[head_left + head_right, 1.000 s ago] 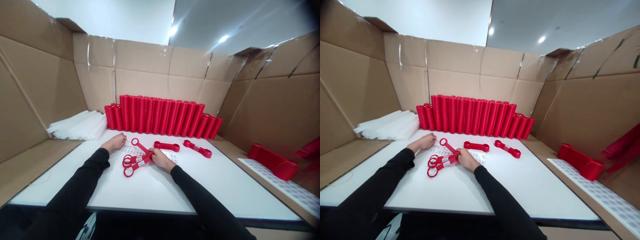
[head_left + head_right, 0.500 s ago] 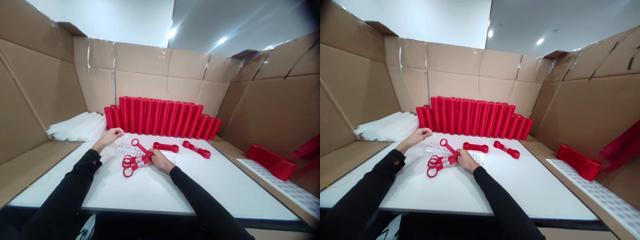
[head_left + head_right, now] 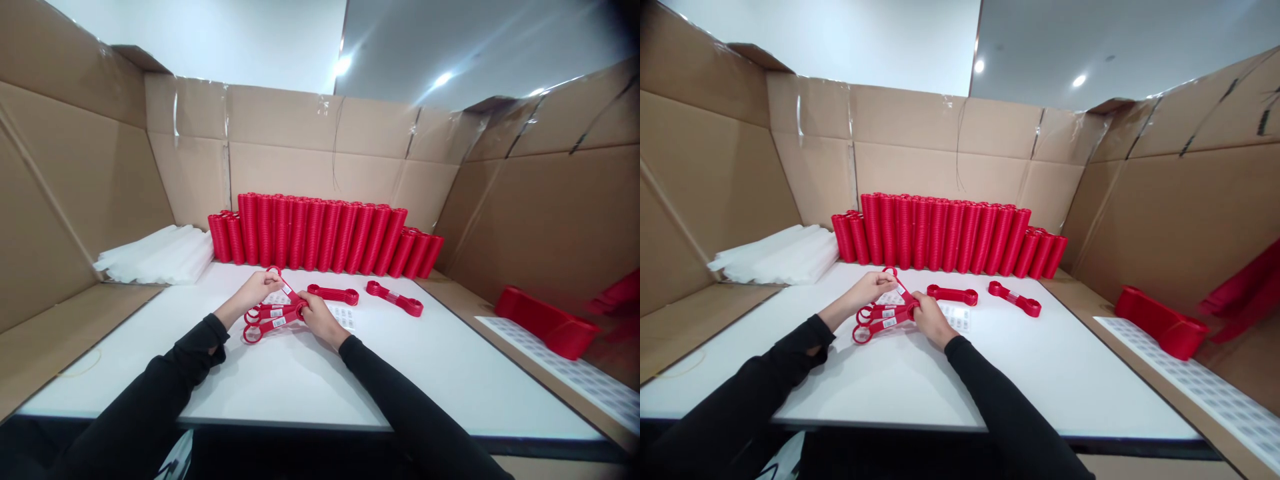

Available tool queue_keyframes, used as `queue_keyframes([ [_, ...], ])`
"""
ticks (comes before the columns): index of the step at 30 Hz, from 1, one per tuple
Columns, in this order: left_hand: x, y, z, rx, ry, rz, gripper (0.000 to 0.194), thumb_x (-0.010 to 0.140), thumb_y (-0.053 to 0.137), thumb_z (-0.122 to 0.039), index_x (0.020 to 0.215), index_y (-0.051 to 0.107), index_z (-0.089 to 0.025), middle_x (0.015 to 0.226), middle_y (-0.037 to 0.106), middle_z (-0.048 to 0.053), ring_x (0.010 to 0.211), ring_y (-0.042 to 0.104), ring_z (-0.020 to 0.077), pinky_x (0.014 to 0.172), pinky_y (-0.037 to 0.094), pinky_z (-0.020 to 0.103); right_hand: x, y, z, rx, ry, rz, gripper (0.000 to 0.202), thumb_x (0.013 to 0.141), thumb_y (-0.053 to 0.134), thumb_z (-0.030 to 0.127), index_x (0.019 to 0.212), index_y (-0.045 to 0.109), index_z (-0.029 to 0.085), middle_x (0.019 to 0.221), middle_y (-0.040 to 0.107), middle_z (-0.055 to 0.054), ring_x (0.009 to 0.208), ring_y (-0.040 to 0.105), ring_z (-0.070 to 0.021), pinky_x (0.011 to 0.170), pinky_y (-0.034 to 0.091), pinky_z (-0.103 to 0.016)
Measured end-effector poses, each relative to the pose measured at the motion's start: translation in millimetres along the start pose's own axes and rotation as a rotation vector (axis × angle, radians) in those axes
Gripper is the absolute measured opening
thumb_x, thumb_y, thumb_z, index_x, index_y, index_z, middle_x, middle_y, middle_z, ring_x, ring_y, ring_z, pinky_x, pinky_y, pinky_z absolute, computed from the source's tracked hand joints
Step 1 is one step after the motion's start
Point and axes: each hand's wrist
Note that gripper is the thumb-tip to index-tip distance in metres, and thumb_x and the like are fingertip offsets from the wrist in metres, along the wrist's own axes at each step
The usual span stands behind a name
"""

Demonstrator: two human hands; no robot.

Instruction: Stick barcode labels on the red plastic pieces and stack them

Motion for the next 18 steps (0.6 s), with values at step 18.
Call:
queue_keyframes([
  [18, -8.1, 18.5, 1.7, 0.598, 0.128, -0.215, 0.022, 0.083, 0.046, -0.037, 0.08, 0.058, -0.019, 0.064, 0.058, 0.0, 0.057, 0.051, 0.0147, 0.056, 0.033, 0.025, -0.5, 2.3, -1.6, -0.039, -0.019, -0.018, 0.016, 0.06, 0.029, 0.007, 0.063, 0.04, 0.019, 0.06, 0.046, 0.003, 0.057, 0.043, -0.0126, 0.056, 0.03, -0.025],
])
Point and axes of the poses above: each hand's wrist, its own x-axis towards the middle knuckle, its own y-axis out of the palm, z = x × y
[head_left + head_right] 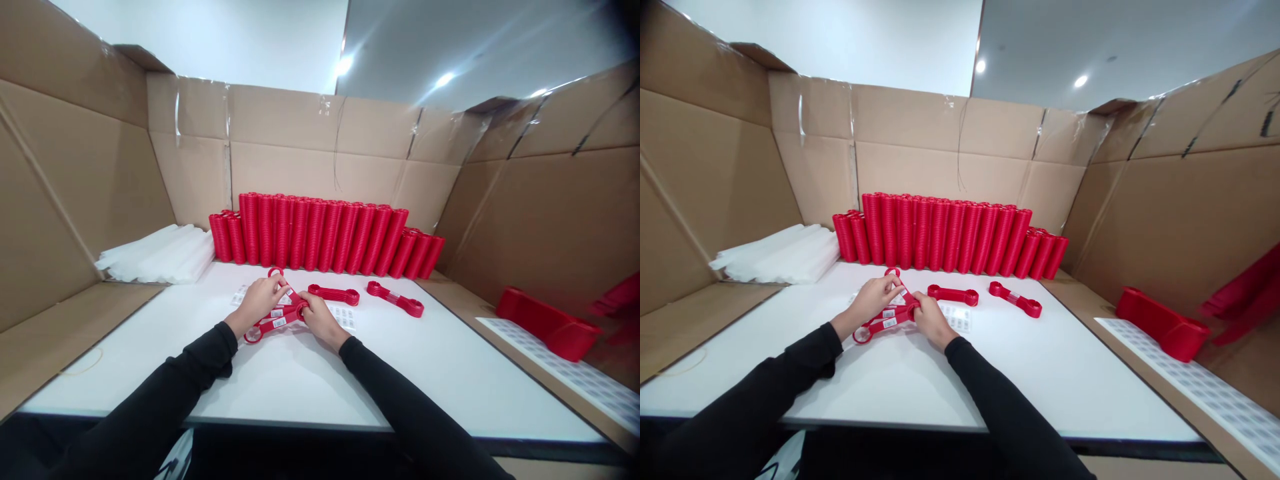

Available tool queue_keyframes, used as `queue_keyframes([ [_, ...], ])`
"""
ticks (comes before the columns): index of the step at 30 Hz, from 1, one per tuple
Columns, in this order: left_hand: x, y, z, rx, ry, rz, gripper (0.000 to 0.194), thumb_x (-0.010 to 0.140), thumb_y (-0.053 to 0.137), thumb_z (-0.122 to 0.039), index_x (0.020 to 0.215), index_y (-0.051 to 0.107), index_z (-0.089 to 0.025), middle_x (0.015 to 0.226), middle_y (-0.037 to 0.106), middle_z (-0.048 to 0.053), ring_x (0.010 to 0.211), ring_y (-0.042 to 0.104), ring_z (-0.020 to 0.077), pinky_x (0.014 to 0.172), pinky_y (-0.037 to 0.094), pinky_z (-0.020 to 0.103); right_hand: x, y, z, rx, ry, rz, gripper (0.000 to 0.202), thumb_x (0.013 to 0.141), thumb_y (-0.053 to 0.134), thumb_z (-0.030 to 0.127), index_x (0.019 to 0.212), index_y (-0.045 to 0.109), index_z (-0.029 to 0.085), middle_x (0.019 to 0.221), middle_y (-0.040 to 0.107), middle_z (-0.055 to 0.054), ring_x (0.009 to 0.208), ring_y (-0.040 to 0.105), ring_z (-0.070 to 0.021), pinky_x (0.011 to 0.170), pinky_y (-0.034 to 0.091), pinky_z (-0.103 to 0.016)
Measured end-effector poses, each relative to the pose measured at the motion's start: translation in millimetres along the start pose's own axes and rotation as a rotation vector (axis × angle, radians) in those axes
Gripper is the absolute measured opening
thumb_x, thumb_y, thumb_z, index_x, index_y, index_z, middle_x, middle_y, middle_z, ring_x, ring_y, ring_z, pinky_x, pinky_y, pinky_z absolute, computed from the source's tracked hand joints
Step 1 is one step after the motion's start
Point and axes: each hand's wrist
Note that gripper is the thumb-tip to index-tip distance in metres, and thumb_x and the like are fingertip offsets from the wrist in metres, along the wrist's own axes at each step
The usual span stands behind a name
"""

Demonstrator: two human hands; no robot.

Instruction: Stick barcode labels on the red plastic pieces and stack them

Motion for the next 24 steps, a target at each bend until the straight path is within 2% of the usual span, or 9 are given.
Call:
queue_keyframes([
  [7, -5.6, 2.9, -3.3, 0.263, 0.004, 0.011, 0.04, 0.081, 0.043, -0.054, 0.102, 0.049, -0.02, 0.084, 0.062, 0.007, 0.076, 0.06, 0.0242, 0.06, 0.036, 0.027, -0.2, -0.4, 1.5, 0.008, 0.003, -0.01, 0.019, 0.06, 0.029, 0.006, 0.067, 0.042, 0.019, 0.061, 0.047, 0.002, 0.059, 0.044, -0.013, 0.056, 0.031, -0.024],
  [10, -4.2, 2.3, -1.2, 0.242, -0.036, -0.076, 0.049, 0.082, 0.044, -0.052, 0.118, 0.04, -0.019, 0.105, 0.059, 0.012, 0.091, 0.058, 0.0269, 0.067, 0.04, 0.03, 0.0, -0.3, 1.6, 0.016, -0.004, -0.01, 0.019, 0.06, 0.029, 0.006, 0.066, 0.041, 0.019, 0.061, 0.047, 0.002, 0.059, 0.044, -0.013, 0.057, 0.031, -0.024],
  [12, -1.9, 1.1, 2.0, 0.172, -0.101, -0.137, 0.05, 0.084, 0.041, -0.049, 0.124, 0.034, -0.019, 0.111, 0.056, 0.013, 0.095, 0.057, 0.0269, 0.071, 0.041, 0.031, 0.2, -0.3, 1.8, 0.018, -0.007, -0.011, 0.017, 0.061, 0.029, 0.007, 0.064, 0.04, 0.019, 0.06, 0.046, 0.003, 0.058, 0.044, -0.0128, 0.056, 0.031, -0.024],
  [15, 2.0, -0.9, 7.8, 0.018, -0.183, -0.168, 0.04, 0.089, 0.031, -0.043, 0.12, 0.035, -0.018, 0.099, 0.06, 0.01, 0.087, 0.059, 0.024, 0.07, 0.042, 0.032, 0.4, -0.5, 1.7, 0.024, -0.005, -0.004, 0.016, 0.06, 0.029, 0.007, 0.063, 0.04, 0.019, 0.061, 0.047, 0.003, 0.058, 0.044, -0.0129, 0.055, 0.031, -0.024],
  [19, 4.9, -2.6, 14.5, -0.087, -0.173, -0.201, 0.028, 0.09, 0.025, -0.031, 0.113, 0.034, -0.018, 0.083, 0.058, 0.007, 0.075, 0.059, 0.0215, 0.066, 0.042, 0.031, 1.1, -0.4, -0.9, 0.034, 0.016, 0.013, 0.018, 0.06, 0.029, 0.007, 0.064, 0.042, 0.018, 0.063, 0.049, 0.002, 0.06, 0.047, -0.0133, 0.056, 0.033, -0.024],
  [24, 5.9, -2.9, 23.3, -0.078, -0.125, -0.118, 0.023, 0.087, 0.027, -0.024, 0.107, 0.037, -0.019, 0.082, 0.056, 0.005, 0.071, 0.057, 0.0205, 0.064, 0.041, 0.031, 4.0, -1.8, -7.5, 0.022, 0.028, -0.071, 0.018, 0.06, 0.03, 0.007, 0.063, 0.043, 0.019, 0.063, 0.051, 0.001, 0.061, 0.047, -0.014, 0.057, 0.033, -0.025],
])
Point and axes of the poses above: each hand's wrist, its own x-axis towards the middle knuckle, its own y-axis out of the palm, z = x × y
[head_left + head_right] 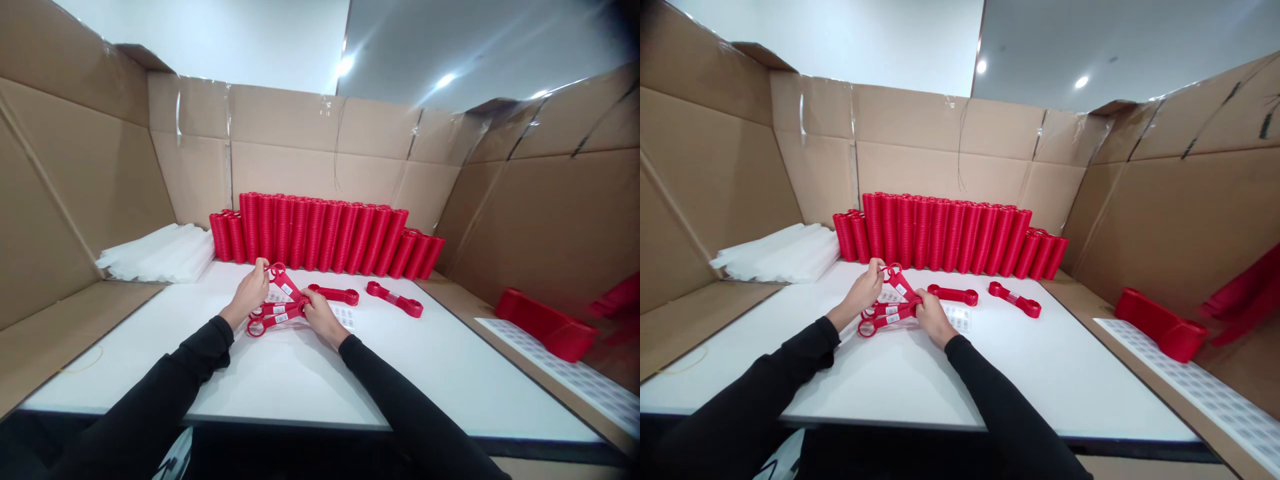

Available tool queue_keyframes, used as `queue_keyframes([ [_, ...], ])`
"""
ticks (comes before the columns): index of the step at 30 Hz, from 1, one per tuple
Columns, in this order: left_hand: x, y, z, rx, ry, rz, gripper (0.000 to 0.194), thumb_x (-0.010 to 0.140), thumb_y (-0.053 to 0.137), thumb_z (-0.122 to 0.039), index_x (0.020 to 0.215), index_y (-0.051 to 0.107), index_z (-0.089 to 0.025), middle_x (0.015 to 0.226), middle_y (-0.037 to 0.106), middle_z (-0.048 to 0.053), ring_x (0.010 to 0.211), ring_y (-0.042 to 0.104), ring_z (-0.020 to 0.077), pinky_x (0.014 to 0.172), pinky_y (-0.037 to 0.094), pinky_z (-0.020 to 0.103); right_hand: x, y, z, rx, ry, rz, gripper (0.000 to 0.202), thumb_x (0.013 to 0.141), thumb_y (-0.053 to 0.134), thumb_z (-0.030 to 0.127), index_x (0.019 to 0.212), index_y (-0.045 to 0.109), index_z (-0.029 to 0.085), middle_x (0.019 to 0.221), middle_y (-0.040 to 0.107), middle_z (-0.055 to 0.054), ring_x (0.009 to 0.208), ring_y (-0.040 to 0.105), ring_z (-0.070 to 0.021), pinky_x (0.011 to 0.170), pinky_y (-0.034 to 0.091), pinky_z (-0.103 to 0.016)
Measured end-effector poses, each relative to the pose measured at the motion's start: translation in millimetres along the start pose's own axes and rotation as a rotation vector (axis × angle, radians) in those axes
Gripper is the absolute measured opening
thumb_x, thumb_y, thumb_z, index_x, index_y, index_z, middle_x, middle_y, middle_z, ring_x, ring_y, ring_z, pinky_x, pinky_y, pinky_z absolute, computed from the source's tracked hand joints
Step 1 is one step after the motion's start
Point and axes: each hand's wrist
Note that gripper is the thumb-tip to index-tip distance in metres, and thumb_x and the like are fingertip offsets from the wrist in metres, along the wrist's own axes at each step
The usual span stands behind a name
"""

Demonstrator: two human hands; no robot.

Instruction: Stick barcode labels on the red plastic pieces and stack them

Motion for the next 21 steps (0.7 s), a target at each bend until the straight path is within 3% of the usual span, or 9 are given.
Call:
queue_keyframes([
  [6, 4.0, -0.9, 7.1, -0.057, 0.01, -0.004, 0.008, 0.082, 0.039, -0.027, 0.085, 0.043, -0.021, 0.074, 0.053, 0.0, 0.07, 0.053, 0.0168, 0.065, 0.04, 0.028, 2.5, -5.5, -5.3, 0.022, 0.016, -0.068, 0.019, 0.061, 0.03, 0.007, 0.067, 0.044, 0.018, 0.067, 0.053, 0.0, 0.063, 0.048, -0.0148, 0.059, 0.035, -0.025],
  [18, 4.8, 0.2, 4.6, -0.238, 0.006, -0.002, 0.003, 0.077, 0.042, -0.021, 0.077, 0.045, -0.019, 0.074, 0.055, -0.001, 0.071, 0.053, 0.0141, 0.065, 0.041, 0.025, 1.5, -3.4, -2.7, -0.028, 0.035, -0.004, 0.021, 0.061, 0.03, 0.004, 0.066, 0.045, 0.018, 0.068, 0.053, -0.001, 0.065, 0.05, -0.0149, 0.06, 0.036, -0.026],
  [21, 6.6, 0.1, 6.6, -0.306, -0.12, -0.006, 0.025, 0.079, 0.043, -0.035, 0.061, 0.042, -0.018, 0.057, 0.049, -0.002, 0.056, 0.049, 0.0128, 0.054, 0.038, 0.024, 0.8, -4.0, -3.2, -0.044, -0.004, -0.061, 0.02, 0.063, 0.031, 0.004, 0.068, 0.044, 0.018, 0.07, 0.054, -0.001, 0.066, 0.05, -0.0152, 0.061, 0.036, -0.026],
])
Point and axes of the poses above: each hand's wrist, its own x-axis towards the middle knuckle, its own y-axis out of the palm, z = x × y
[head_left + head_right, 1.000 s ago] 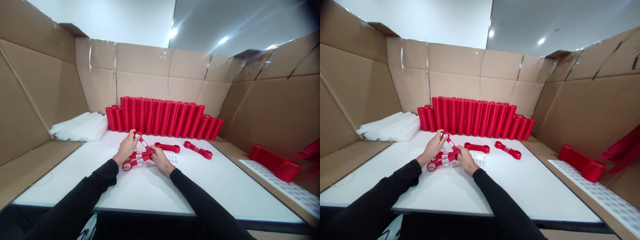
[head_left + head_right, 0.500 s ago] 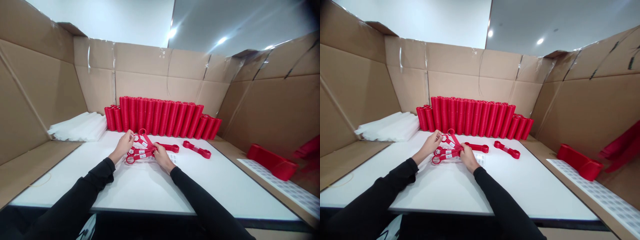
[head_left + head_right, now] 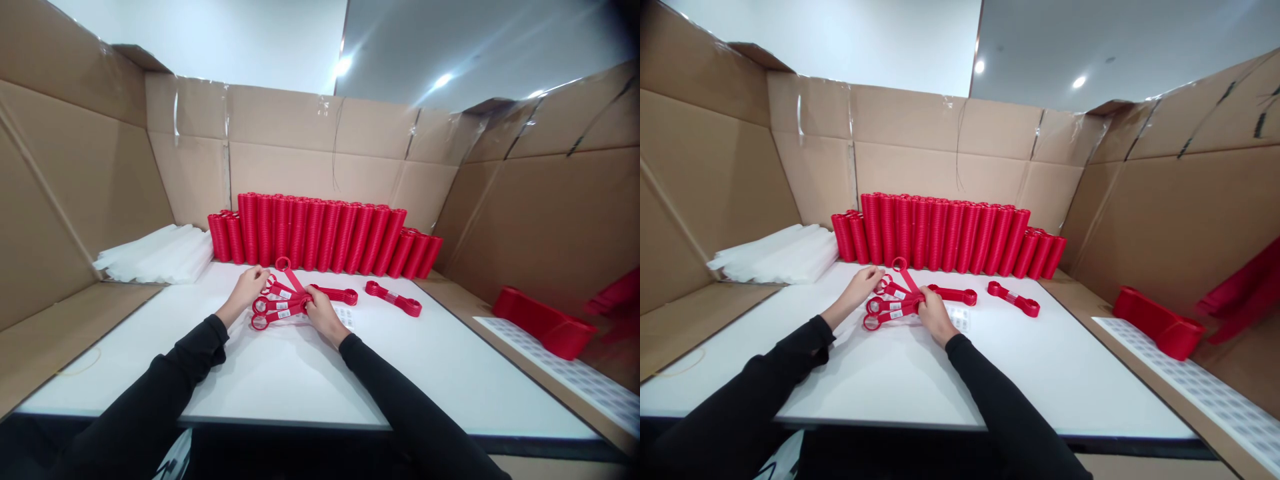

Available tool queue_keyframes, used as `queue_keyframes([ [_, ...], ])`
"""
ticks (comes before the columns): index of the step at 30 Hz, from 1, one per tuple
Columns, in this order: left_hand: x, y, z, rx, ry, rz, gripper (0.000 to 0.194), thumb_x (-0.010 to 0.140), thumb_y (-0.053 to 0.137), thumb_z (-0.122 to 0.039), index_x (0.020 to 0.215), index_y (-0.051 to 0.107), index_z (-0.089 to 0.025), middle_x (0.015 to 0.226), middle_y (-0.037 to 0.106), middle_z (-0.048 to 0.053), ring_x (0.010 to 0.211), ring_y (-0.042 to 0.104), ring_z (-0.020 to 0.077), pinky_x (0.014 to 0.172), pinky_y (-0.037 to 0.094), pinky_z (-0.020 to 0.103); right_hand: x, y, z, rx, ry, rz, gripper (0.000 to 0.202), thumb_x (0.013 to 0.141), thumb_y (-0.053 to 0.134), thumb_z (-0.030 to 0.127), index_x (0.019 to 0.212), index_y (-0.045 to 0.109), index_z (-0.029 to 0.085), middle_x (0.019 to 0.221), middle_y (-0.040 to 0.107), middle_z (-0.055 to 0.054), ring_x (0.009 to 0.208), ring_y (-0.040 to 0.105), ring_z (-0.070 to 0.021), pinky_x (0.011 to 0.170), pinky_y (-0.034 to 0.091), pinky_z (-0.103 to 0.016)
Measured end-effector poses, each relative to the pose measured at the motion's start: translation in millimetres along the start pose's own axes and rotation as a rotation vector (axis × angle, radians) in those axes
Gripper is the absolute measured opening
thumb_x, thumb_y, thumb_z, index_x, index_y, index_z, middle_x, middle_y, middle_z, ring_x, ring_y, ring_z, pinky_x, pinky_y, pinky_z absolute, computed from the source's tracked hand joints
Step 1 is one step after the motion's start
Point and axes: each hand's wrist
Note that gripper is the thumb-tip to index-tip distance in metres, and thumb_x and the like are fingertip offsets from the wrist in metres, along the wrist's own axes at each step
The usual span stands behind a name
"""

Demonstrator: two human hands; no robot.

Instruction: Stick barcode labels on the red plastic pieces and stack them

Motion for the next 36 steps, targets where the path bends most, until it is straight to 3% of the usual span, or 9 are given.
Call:
queue_keyframes([
  [5, -0.3, 0.7, 3.5, -0.208, -0.165, 0.024, 0.033, 0.073, 0.052, -0.049, 0.07, 0.046, -0.017, 0.051, 0.049, -0.004, 0.045, 0.046, 0.0105, 0.045, 0.034, 0.022, -0.2, -0.2, -3.0, 0.025, -0.035, -0.038, 0.021, 0.066, 0.031, 0.005, 0.072, 0.046, 0.018, 0.069, 0.054, 0.0, 0.065, 0.051, -0.0148, 0.06, 0.036, -0.025],
  [8, -1.2, 1.1, 3.0, -0.249, -0.177, 0.141, 0.035, 0.073, 0.051, -0.05, 0.071, 0.047, -0.015, 0.05, 0.047, -0.003, 0.042, 0.044, 0.0097, 0.043, 0.033, 0.021, 0.1, -0.3, -4.2, 0.032, -0.004, -0.067, 0.022, 0.065, 0.031, 0.005, 0.072, 0.046, 0.018, 0.067, 0.053, 0.0, 0.062, 0.05, -0.0145, 0.058, 0.036, -0.025],
  [11, -0.2, 0.1, 1.8, -0.225, -0.153, 0.167, 0.032, 0.072, 0.053, -0.046, 0.078, 0.049, -0.015, 0.054, 0.049, -0.003, 0.044, 0.045, 0.0097, 0.044, 0.034, 0.021, 0.0, -0.9, -3.8, 0.009, 0.027, -0.062, 0.022, 0.063, 0.031, 0.004, 0.071, 0.046, 0.018, 0.067, 0.053, 0.0, 0.063, 0.05, -0.015, 0.059, 0.036, -0.025],
  [16, 0.7, -3.9, -0.2, -0.052, 0.053, 0.123, 0.022, 0.077, 0.05, -0.039, 0.08, 0.049, -0.017, 0.058, 0.047, -0.004, 0.051, 0.045, 0.0104, 0.047, 0.033, 0.021, -2.9, 0.0, -0.2, -0.009, 0.041, 0.093, 0.025, 0.06, 0.03, 0.003, 0.07, 0.049, 0.017, 0.069, 0.055, -0.001, 0.065, 0.051, -0.0146, 0.059, 0.037, -0.025],
  [19, -2.0, -5.1, -3.1, 0.094, 0.192, 0.082, 0.019, 0.081, 0.045, -0.033, 0.094, 0.049, -0.019, 0.068, 0.051, -0.002, 0.06, 0.05, 0.0124, 0.056, 0.038, 0.023, -4.2, 2.5, 1.6, 0.021, 0.02, 0.185, 0.026, 0.06, 0.03, 0.003, 0.07, 0.05, 0.017, 0.068, 0.055, 0.0, 0.064, 0.052, -0.0142, 0.058, 0.037, -0.024],
  [23, -2.6, -6.2, -0.7, 0.281, 0.284, 0.129, 0.014, 0.083, 0.04, -0.03, 0.091, 0.047, -0.02, 0.077, 0.053, 0.0, 0.069, 0.052, 0.0146, 0.063, 0.039, 0.026, -3.8, 4.7, 2.5, 0.043, 0.042, 0.153, 0.026, 0.059, 0.029, 0.004, 0.069, 0.05, 0.016, 0.067, 0.055, 0.0, 0.064, 0.051, -0.014, 0.058, 0.037, -0.024],
  [28, 8.0, -17.5, 23.7, 0.539, 0.254, 0.248, 0.011, 0.074, 0.048, -0.025, 0.082, 0.053, -0.019, 0.084, 0.055, 0.003, 0.073, 0.053, 0.0168, 0.065, 0.04, 0.027, -3.7, 4.2, 2.3, 0.037, 0.087, 0.063, 0.02, 0.06, 0.029, 0.004, 0.064, 0.045, 0.017, 0.064, 0.053, 0.0, 0.062, 0.05, -0.0142, 0.056, 0.035, -0.024],
  [32, 19.5, -34.3, 52.3, 0.694, 0.209, 0.261, 0.027, 0.076, 0.046, -0.028, 0.099, 0.056, -0.015, 0.097, 0.056, 0.009, 0.089, 0.054, 0.0223, 0.078, 0.042, 0.032, -4.0, 4.3, 1.1, 0.057, 0.08, 0.097, 0.022, 0.059, 0.03, 0.004, 0.066, 0.047, 0.017, 0.068, 0.055, 0.0, 0.065, 0.051, -0.0147, 0.058, 0.036, -0.025],
  [36, 27.7, -48.9, 81.1, 0.863, 0.168, 0.258, 0.039, 0.079, 0.035, -0.017, 0.114, 0.053, -0.013, 0.109, 0.056, 0.013, 0.101, 0.05, 0.0257, 0.087, 0.038, 0.036, -4.3, 5.2, -0.5, 0.047, 0.089, 0.128, 0.021, 0.059, 0.03, 0.004, 0.064, 0.046, 0.017, 0.066, 0.054, 0.0, 0.065, 0.051, -0.0144, 0.058, 0.036, -0.025],
])
Point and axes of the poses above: each hand's wrist, its own x-axis towards the middle knuckle, its own y-axis out of the palm, z = x × y
